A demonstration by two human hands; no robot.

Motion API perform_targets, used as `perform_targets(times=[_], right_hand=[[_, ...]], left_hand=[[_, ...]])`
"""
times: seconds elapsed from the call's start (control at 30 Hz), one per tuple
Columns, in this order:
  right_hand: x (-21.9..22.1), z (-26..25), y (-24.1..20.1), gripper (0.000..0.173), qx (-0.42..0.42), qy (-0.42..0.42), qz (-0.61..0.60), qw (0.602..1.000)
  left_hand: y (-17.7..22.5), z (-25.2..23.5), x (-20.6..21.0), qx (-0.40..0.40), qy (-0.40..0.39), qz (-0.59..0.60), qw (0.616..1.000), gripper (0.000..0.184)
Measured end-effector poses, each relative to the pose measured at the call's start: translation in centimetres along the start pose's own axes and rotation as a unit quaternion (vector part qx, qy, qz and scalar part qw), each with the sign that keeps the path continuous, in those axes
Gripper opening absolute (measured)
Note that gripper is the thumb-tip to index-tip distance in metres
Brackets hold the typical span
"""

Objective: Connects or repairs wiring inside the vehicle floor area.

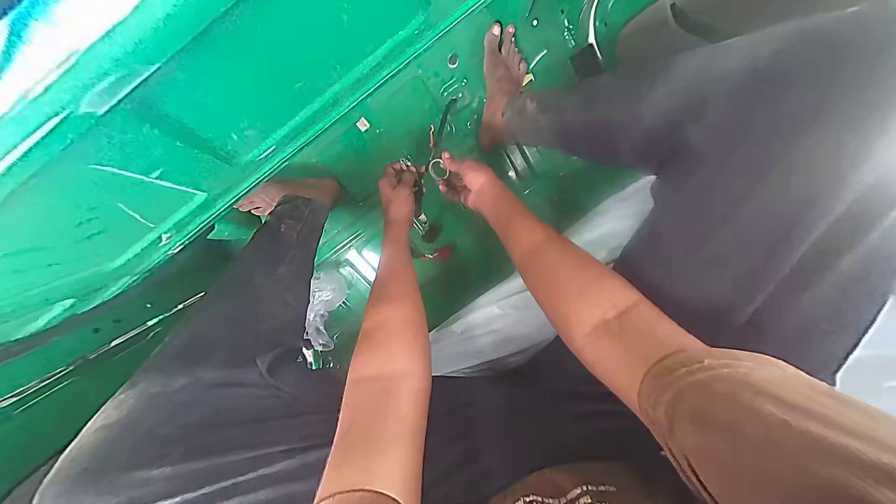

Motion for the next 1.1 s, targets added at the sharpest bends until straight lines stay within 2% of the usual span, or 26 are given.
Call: perform_targets(times=[0.13, 0.23, 0.3, 0.37, 0.43, 0.5, 0.53, 0.6, 0.7, 0.8, 0.9, 1.0, 1.1], right_hand=[[1.8, -0.1, -1.1, 0.051, -0.009, -0.019, 0.000, 1.000], [3.9, -0.3, -1.3, 0.038, -0.025, -0.079, -0.013, 0.996], [5.2, -1.6, -0.8, 0.033, -0.077, -0.088, 0.039, 0.992], [5.7, -2.5, -0.1, 0.030, -0.152, -0.035, 0.092, 0.983], [5.4, -2.6, 0.4, 0.021, -0.197, 0.063, 0.132, 0.969], [4.8, -2.3, 1.6, 0.034, -0.155, 0.162, 0.168, 0.960], [4.8, -2.5, 2.3, 0.044, -0.122, 0.172, 0.177, 0.961], [5.2, -3.7, 3.8, 0.052, -0.067, 0.135, 0.138, 0.979], [5.9, -4.8, 4.7, 0.048, -0.038, 0.044, 0.073, 0.996], [4.7, -4.6, 4.3, 0.055, -0.059, -0.062, 0.133, 0.987], [3.1, -4.4, 3.9, 0.038, -0.072, -0.146, 0.212, 0.964], [2.1, -4.2, 2.6, 0.028, -0.122, -0.118, 0.315, 0.934], [1.8, -3.8, 2.0, 0.028, -0.115, -0.082, 0.300, 0.943]], left_hand=[[-0.1, -0.3, -1.1, 0.029, 0.008, -0.034, 0.999, 0.025], [-0.3, -0.5, -1.5, 0.034, 0.021, -0.066, 0.997, 0.025], [-0.3, -0.6, -1.6, 0.038, 0.036, -0.079, 0.995, 0.025], [-0.3, -0.6, -1.8, 0.042, 0.048, -0.099, 0.993, 0.025], [0.0, -0.9, -1.6, 0.042, 0.048, -0.122, 0.990, 0.025], [0.3, -0.7, -1.2, 0.032, 0.047, -0.132, 0.990, 0.025], [0.4, -0.7, -1.1, 0.024, 0.047, -0.132, 0.990, 0.025], [0.3, -0.6, -1.3, 0.010, 0.042, -0.126, 0.991, 0.029], [-0.1, -1.0, -1.5, -0.003, 0.042, -0.136, 0.990, 0.037], [0.2, -1.5, -1.7, -0.021, 0.025, -0.195, 0.980, 0.034], [0.6, -1.9, -1.7, -0.015, -0.003, -0.309, 0.951, 0.030], [1.0, -1.5, -0.6, -0.019, -0.015, -0.387, 0.922, 0.026], [0.7, -1.3, -0.5, -0.031, 0.010, -0.367, 0.930, 0.024]])
Point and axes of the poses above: each hand's wrist, its own z-axis away from the middle knuckle, its own x-axis out of the palm, y = z × x, the point moved 5 cm from there along -z, towards the middle knuckle, and after that the axes turned 3 degrees about y, right-handed, at the moved point
